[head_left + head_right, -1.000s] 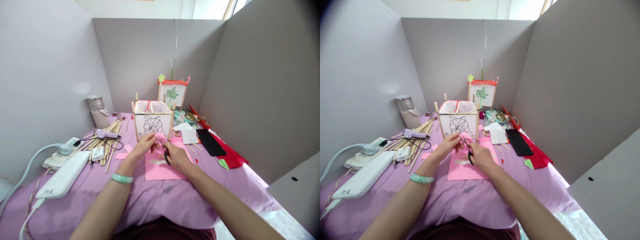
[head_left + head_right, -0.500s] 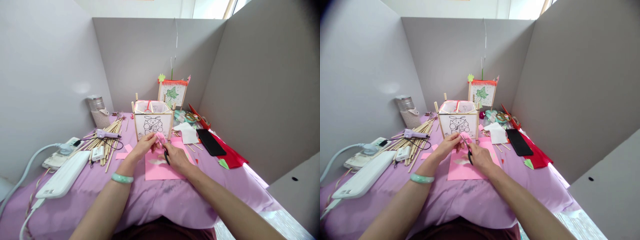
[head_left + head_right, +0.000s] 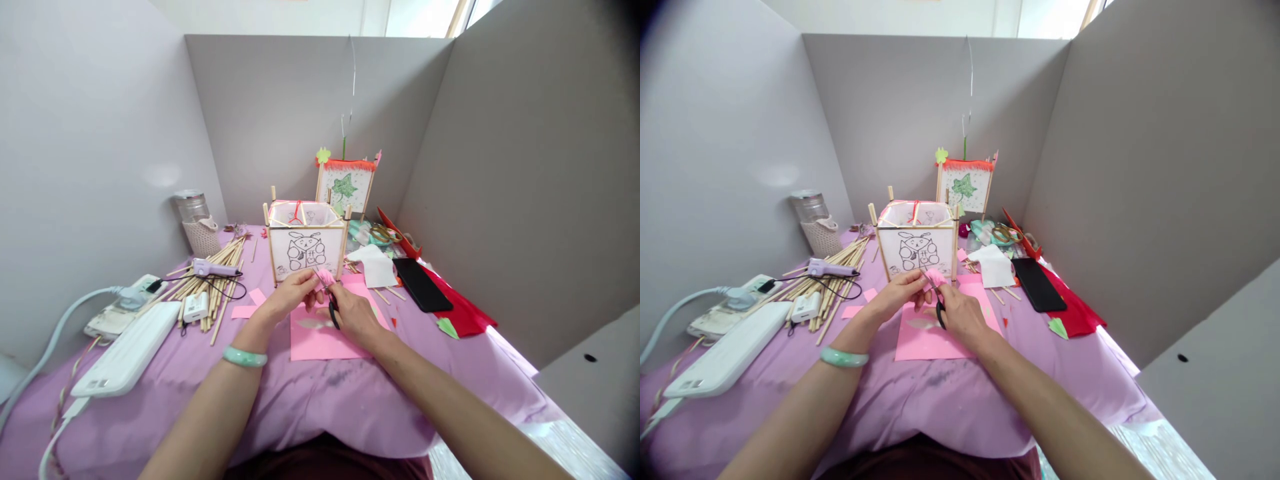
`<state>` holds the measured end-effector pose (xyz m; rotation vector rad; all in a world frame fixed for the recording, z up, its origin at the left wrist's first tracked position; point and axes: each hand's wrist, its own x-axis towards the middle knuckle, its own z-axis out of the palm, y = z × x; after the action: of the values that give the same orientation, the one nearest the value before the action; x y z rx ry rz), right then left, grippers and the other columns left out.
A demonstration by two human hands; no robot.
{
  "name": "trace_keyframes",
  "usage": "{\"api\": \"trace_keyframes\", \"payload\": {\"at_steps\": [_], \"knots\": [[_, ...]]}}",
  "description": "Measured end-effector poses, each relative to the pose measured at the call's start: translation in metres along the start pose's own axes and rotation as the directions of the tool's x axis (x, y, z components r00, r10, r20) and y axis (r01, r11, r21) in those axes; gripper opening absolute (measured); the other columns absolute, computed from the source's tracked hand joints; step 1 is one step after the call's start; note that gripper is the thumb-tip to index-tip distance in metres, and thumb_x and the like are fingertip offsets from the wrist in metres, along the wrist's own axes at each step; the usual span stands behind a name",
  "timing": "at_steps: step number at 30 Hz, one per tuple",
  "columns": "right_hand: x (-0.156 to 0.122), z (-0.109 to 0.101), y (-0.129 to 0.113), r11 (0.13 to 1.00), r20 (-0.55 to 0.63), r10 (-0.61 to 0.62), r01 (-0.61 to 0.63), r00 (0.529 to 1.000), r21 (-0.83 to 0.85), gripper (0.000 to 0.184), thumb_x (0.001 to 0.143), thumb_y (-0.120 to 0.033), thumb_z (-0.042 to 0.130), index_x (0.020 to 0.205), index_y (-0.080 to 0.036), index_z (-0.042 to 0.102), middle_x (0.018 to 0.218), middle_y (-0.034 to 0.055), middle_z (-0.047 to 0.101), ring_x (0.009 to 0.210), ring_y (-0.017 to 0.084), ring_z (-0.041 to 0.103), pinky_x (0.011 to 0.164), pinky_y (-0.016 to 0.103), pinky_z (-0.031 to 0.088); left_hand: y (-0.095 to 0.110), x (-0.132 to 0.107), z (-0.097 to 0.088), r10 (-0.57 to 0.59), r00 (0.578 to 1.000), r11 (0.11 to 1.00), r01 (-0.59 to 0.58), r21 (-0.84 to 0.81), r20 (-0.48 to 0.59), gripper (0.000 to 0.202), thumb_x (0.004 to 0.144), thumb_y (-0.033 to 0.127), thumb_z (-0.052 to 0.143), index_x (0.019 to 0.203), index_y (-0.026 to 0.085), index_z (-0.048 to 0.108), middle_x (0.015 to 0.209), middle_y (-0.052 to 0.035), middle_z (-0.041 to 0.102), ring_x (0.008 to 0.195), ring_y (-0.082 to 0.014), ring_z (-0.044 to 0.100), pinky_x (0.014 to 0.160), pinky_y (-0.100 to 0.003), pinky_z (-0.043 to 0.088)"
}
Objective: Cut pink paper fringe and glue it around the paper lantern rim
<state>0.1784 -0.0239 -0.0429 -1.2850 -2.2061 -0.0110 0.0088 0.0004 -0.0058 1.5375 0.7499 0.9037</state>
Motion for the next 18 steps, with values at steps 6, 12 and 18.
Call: {"api": "trace_keyframes", "payload": {"at_steps": [6,12,18], "knots": [[0.0009,-0.0011,-0.0021,1.0,0.01,0.005,-0.005,1.0,-0.014,0.028,0.085,-0.039,0.056,0.103,-0.018,0.05,0.089,0.0038,0.064,0.074,0.017,0.061,0.056,0.024,0.038,0.0013,-0.0011,0.0002,-0.008,1.0,1.0,0.008,0.001,-0.004,0.027,0.084,0.04,0.051,0.079,0.014,0.05,0.064,-0.0012,0.061,0.044,-0.0076,0.05,0.044,-0.021,0.039],[0.002,-0.0027,-0.0031,0.999,0.007,0.008,-0.007,1.0,-0.041,0.03,0.083,-0.04,0.059,0.103,-0.018,0.052,0.088,0.0039,0.066,0.073,0.017,0.063,0.056,0.023,0.037,0.0039,-0.0025,0.001,-0.005,1.0,1.0,0.005,-0.003,-0.008,0.025,0.084,0.039,0.052,0.078,0.014,0.051,0.063,-0.0013,0.061,0.044,-0.0073,0.05,0.044,-0.02,0.038],[0.0021,-0.0031,-0.0028,0.999,0.003,0.013,-0.013,1.0,-0.037,0.03,0.083,-0.039,0.059,0.103,-0.017,0.053,0.089,0.0051,0.066,0.074,0.018,0.063,0.057,0.024,0.038,0.0027,-0.0018,0.0001,-0.002,1.0,1.0,0.001,-0.016,-0.014,0.025,0.083,0.039,0.052,0.079,0.014,0.051,0.065,-0.0017,0.062,0.043,-0.007,0.05,0.044,-0.02,0.038]]}}
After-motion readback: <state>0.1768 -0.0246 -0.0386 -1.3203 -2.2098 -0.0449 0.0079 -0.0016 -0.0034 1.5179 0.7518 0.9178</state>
